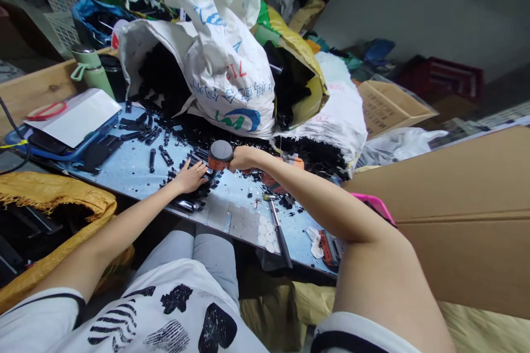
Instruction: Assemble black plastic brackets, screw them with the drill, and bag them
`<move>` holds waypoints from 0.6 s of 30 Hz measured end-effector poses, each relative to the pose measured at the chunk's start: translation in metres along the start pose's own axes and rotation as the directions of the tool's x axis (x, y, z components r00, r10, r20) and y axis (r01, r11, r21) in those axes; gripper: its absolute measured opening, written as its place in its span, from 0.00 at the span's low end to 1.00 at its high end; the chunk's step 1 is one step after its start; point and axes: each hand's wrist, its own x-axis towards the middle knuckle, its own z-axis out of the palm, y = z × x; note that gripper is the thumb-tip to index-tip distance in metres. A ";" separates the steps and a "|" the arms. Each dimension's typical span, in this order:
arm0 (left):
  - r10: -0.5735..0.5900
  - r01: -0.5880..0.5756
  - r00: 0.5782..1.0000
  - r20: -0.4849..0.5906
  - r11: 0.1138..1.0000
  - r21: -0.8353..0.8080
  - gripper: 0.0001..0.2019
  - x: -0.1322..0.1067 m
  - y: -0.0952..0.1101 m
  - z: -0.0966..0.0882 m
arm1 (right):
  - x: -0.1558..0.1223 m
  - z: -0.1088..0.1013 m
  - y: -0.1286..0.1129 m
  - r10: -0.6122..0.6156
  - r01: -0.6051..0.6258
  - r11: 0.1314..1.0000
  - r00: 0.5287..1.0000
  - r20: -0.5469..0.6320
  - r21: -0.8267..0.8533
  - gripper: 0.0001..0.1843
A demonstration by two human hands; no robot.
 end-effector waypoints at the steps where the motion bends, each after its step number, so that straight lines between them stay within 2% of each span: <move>1: 0.020 -0.020 1.000 0.006 1.000 -0.017 0.27 -0.009 0.004 0.002 | -0.005 0.001 0.000 -0.010 0.010 1.000 1.000 0.009 -0.003 0.08; 5: -0.001 0.000 1.000 -0.027 0.999 -0.053 0.31 -0.032 0.012 0.011 | -0.014 0.005 -0.003 -0.039 0.037 0.999 0.997 0.068 0.033 0.09; 11: 0.005 -0.009 0.999 -0.040 0.996 -0.089 0.34 -0.039 0.011 0.013 | -0.003 0.018 -0.013 -0.016 0.010 0.998 0.996 0.093 0.063 0.12; 16: 0.061 -0.062 0.998 -0.028 0.998 -0.021 0.46 -0.076 0.012 0.013 | -0.021 0.019 -0.020 -0.032 0.030 0.999 0.998 0.061 0.036 0.12; 18: 0.066 -0.066 0.997 -0.032 0.998 0.025 0.47 -0.090 0.013 0.014 | -0.031 0.019 -0.025 -0.070 0.068 0.997 0.996 0.058 0.037 0.12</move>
